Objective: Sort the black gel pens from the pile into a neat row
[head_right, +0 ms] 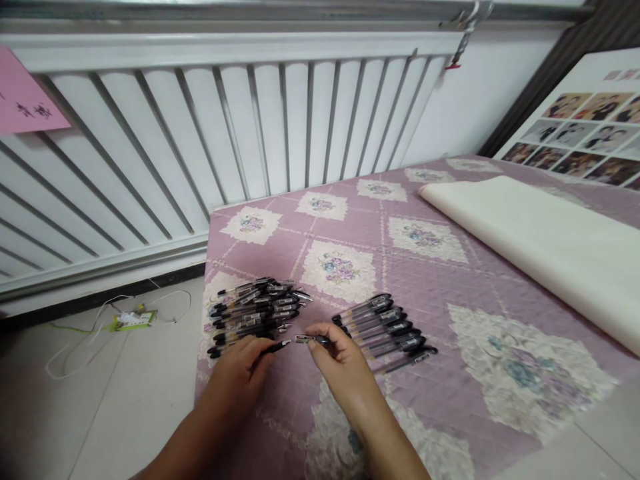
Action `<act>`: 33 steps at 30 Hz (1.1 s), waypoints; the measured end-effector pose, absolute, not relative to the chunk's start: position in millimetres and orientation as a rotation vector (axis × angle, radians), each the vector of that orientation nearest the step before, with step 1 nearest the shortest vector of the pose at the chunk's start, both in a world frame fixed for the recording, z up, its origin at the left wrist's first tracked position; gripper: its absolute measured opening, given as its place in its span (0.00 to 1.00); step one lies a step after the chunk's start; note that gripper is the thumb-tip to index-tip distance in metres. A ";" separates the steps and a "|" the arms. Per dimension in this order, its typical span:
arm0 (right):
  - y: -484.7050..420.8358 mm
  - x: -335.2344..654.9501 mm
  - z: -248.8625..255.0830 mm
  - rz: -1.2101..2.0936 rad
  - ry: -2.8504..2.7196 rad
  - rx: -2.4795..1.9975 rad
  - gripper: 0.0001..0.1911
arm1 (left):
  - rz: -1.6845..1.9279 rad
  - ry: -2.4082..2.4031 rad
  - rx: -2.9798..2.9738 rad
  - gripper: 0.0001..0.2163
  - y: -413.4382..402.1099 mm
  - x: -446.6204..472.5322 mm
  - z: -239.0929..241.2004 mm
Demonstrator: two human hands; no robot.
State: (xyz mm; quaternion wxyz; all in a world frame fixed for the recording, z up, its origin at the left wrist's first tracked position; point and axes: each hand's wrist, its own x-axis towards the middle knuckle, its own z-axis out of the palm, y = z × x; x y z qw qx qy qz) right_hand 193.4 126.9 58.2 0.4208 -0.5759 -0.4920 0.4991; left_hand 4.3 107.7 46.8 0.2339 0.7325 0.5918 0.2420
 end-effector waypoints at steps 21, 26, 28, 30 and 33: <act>122.7 190.1 51.7 1.366 -1.434 -1.399 0.11 | 0.610 1.521 2.165 0.11 105.3 8.1 44.6; 120.2 180.7 43.8 1.423 -1.446 -1.369 0.11 | 0.650 1.489 2.183 0.12 103.5 10.1 39.2; 120.7 180.3 42.1 1.426 -1.440 -1.368 0.10 | 0.657 1.499 2.171 0.12 103.7 9.3 38.4; 121.9 182.6 40.6 1.424 -1.398 -1.381 0.09 | 0.656 1.521 2.164 0.11 104.6 7.7 38.8; 124.0 188.2 38.4 1.440 -1.299 -1.396 0.10 | 0.628 1.557 2.157 0.11 106.3 5.1 41.8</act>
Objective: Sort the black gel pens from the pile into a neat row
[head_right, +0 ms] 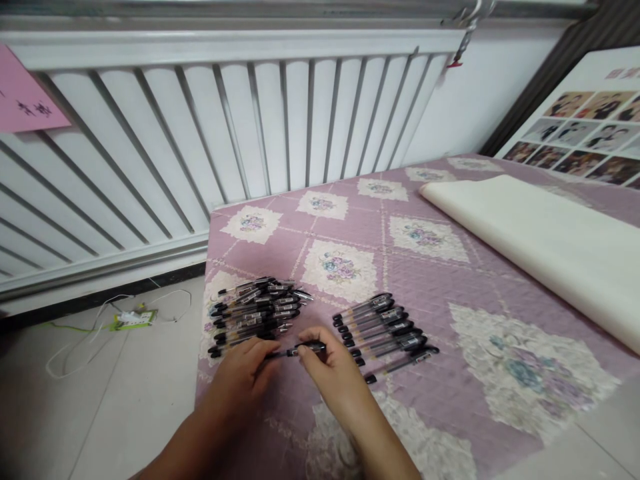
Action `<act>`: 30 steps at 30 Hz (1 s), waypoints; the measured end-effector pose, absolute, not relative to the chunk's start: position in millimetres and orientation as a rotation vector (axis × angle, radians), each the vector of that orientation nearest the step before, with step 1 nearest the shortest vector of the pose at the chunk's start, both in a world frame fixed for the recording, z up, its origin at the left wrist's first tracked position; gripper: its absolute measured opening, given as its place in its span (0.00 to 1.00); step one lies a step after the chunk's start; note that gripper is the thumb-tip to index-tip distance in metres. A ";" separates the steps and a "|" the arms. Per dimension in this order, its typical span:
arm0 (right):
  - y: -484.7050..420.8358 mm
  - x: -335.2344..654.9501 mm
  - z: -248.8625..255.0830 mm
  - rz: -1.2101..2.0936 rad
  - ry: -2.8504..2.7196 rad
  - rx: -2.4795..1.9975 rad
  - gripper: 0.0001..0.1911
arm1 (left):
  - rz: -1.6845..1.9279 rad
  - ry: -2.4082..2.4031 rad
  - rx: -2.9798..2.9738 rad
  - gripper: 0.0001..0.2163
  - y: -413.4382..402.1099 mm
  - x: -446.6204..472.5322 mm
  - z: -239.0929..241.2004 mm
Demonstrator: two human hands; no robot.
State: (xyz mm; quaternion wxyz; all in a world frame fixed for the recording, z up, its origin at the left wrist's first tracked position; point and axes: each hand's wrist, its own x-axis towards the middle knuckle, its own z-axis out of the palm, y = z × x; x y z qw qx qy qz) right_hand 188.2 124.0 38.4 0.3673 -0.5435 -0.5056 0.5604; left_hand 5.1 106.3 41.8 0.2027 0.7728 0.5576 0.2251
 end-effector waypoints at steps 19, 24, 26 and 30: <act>120.1 183.0 42.1 1.530 -1.280 -1.286 0.07 | 0.803 1.559 2.243 0.08 102.5 9.1 36.9; 118.2 180.7 42.2 1.487 -1.204 -1.323 0.09 | 0.886 1.527 2.251 0.08 101.9 10.0 36.8; 117.5 180.3 45.8 1.438 -1.180 -1.348 0.12 | 0.911 1.496 2.243 0.08 100.9 10.5 38.2; 117.5 181.7 57.5 1.354 -1.079 -1.400 0.20 | 0.961 1.365 2.279 0.08 97.1 12.4 42.1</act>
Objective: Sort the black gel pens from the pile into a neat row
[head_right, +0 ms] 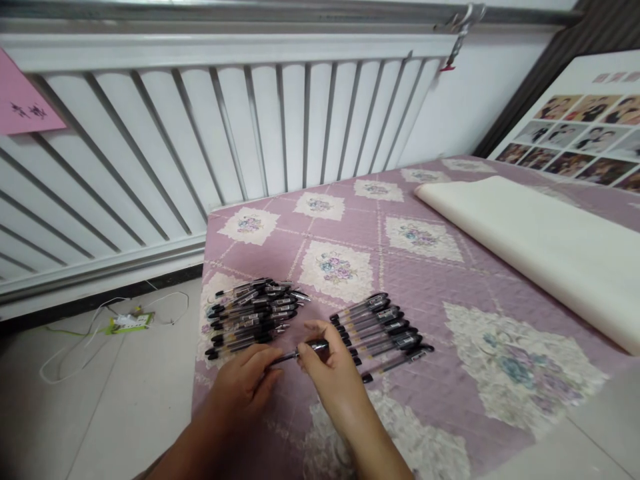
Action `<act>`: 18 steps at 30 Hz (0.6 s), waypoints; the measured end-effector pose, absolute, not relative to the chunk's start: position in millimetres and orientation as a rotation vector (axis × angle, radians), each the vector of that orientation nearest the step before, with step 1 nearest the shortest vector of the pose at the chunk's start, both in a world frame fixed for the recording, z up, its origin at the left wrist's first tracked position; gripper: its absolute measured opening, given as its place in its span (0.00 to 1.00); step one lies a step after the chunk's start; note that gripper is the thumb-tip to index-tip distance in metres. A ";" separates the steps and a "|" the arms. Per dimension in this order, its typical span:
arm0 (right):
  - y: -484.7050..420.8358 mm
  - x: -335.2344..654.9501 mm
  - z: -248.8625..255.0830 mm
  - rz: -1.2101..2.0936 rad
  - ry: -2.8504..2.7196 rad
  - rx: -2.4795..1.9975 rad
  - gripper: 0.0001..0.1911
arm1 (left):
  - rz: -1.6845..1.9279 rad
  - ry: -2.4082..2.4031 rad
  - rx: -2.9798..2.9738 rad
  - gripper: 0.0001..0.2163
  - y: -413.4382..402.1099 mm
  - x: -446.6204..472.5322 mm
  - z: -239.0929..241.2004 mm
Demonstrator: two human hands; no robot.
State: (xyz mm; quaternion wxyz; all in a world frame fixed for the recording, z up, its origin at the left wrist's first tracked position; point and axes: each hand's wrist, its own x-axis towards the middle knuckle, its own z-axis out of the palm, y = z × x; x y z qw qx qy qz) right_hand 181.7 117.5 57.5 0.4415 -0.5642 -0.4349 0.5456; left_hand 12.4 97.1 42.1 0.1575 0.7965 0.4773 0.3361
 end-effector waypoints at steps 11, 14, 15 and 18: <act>118.7 217.8 61.8 1.146 -0.990 -1.421 0.23 | 1.039 1.214 2.363 0.11 88.2 18.6 45.3; 116.8 241.2 62.0 1.078 -1.002 -1.463 0.23 | 1.056 1.239 2.398 0.10 88.5 20.7 40.7; 116.0 250.2 62.7 1.062 -0.987 -1.474 0.24 | 1.059 1.238 2.417 0.10 89.1 22.2 39.5; 112.3 279.7 65.0 0.964 -0.935 -1.521 0.25 | 1.046 1.230 2.466 0.10 91.3 28.1 37.2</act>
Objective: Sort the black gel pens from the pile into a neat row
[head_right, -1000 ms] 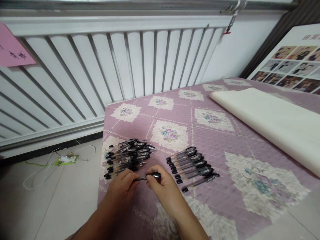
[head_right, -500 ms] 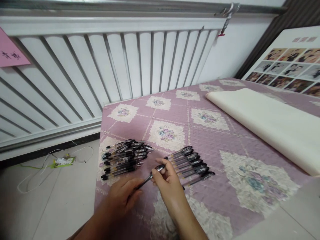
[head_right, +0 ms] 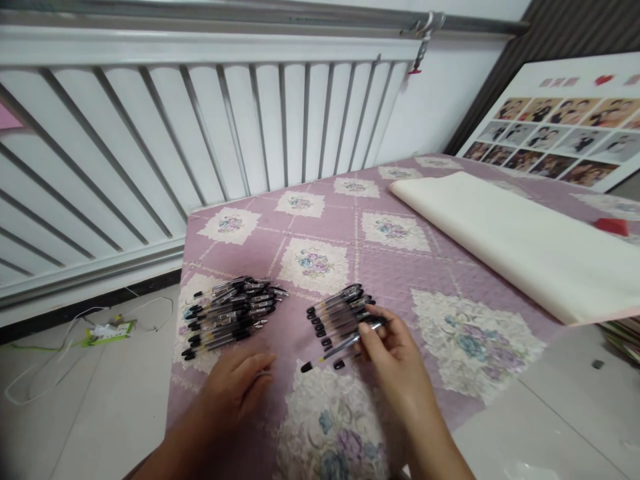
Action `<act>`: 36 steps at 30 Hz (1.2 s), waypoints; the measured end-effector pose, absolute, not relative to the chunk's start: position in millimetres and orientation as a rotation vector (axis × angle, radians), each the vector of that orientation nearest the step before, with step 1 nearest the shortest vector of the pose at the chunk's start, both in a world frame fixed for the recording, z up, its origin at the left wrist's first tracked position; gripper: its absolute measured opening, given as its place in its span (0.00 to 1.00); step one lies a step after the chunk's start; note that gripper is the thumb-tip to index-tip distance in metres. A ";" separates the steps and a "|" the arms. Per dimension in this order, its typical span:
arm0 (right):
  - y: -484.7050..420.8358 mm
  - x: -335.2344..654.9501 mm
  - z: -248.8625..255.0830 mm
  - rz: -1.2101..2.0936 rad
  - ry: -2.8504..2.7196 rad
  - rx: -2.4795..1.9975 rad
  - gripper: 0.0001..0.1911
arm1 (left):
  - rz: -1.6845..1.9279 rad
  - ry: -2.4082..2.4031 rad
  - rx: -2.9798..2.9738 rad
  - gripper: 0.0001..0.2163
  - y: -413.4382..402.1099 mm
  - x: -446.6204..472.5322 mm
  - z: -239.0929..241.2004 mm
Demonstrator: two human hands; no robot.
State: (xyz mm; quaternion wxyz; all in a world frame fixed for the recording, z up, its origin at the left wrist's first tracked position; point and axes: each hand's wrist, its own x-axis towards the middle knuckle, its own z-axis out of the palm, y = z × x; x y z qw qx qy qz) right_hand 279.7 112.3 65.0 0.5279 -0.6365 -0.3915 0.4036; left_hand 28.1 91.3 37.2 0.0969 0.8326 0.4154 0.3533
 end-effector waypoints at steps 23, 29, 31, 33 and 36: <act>99.0 368.8 38.6 0.370 -1.511 -1.988 0.18 | 0.668 1.415 2.391 0.25 73.8 153.4 49.6; 94.0 385.0 37.4 0.425 -1.607 -1.964 0.21 | 0.595 1.440 2.411 0.30 89.4 166.8 39.7; 93.0 384.0 40.5 0.485 -1.684 -1.947 0.22 | 0.569 1.409 2.405 0.28 93.9 159.3 35.7; 93.8 380.8 43.6 0.498 -1.741 -1.934 0.22 | 0.568 1.391 2.402 0.23 98.0 152.4 32.9; 97.9 374.5 45.4 0.480 -1.793 -1.943 0.21 | 0.573 1.369 2.398 0.20 102.6 147.4 30.8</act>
